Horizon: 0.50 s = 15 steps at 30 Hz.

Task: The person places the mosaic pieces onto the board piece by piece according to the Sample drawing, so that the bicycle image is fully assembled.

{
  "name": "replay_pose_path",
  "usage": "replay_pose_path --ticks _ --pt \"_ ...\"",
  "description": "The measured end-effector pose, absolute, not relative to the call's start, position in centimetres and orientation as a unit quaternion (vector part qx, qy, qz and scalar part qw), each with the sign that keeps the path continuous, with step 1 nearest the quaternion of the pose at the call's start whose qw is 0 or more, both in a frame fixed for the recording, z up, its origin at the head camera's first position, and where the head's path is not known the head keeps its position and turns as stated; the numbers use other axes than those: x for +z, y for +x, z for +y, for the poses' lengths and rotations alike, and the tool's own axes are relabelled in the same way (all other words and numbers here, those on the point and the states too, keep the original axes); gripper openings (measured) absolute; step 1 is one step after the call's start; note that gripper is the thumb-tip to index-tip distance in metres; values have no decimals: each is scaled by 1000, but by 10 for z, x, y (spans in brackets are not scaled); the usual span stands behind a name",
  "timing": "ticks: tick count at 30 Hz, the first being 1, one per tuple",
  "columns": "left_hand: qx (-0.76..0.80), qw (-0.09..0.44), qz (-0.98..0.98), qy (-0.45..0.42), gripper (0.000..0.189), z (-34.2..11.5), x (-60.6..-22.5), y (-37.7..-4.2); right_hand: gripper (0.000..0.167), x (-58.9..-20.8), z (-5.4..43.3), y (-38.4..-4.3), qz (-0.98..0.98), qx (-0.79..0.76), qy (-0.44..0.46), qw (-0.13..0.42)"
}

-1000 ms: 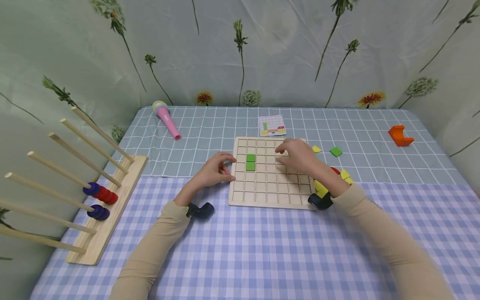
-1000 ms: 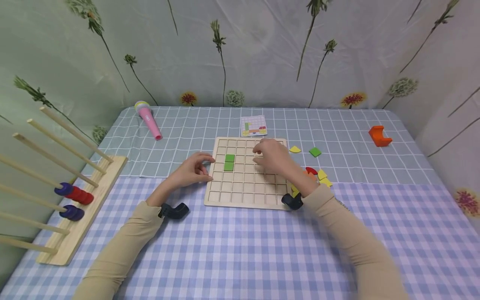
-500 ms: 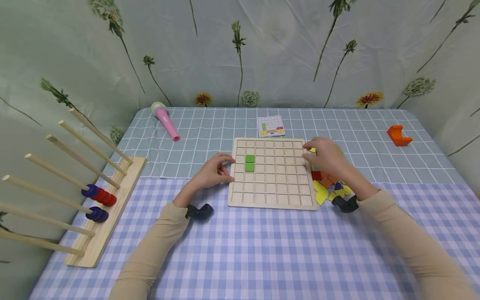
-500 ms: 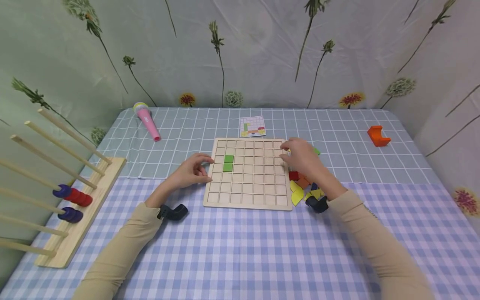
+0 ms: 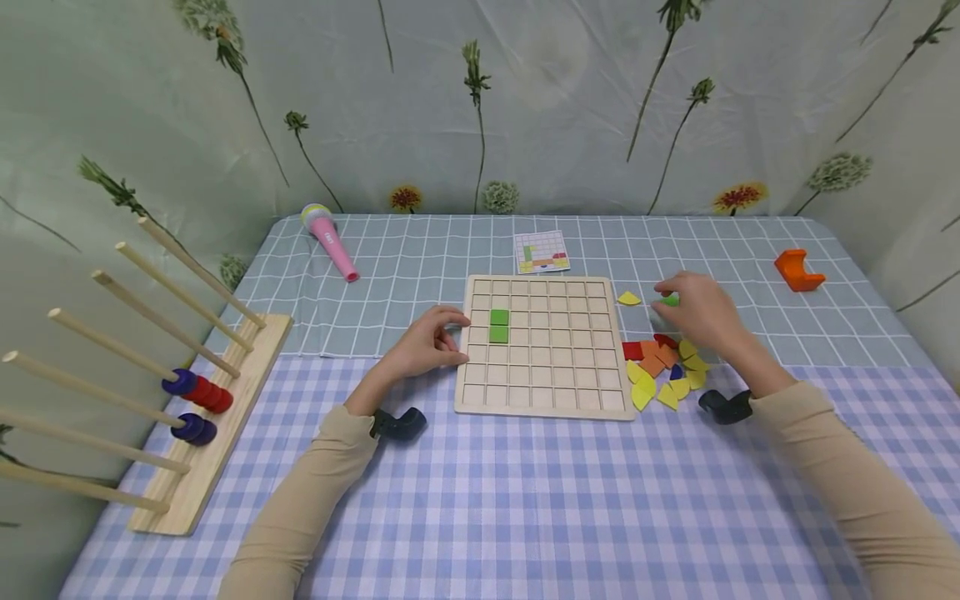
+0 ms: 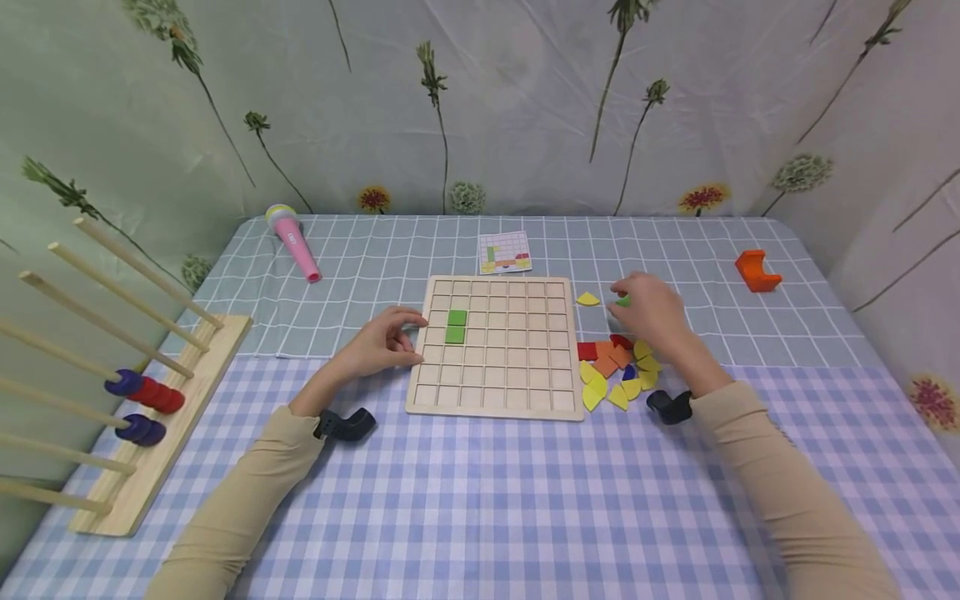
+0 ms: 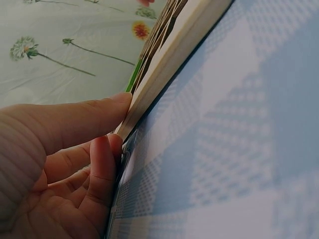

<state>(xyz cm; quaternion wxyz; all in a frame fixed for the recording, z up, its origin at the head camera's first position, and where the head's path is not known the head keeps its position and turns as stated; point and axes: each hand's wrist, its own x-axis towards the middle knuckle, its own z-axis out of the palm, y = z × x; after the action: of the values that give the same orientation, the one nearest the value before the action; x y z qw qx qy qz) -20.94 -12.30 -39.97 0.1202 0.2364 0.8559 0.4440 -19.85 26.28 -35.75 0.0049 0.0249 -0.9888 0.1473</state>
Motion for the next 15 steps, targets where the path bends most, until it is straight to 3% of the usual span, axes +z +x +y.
replay_pose_path --ticks 15 --pt "441 124 858 232 52 -123 -401 -210 42 -366 284 -208 -989 139 -24 -38"
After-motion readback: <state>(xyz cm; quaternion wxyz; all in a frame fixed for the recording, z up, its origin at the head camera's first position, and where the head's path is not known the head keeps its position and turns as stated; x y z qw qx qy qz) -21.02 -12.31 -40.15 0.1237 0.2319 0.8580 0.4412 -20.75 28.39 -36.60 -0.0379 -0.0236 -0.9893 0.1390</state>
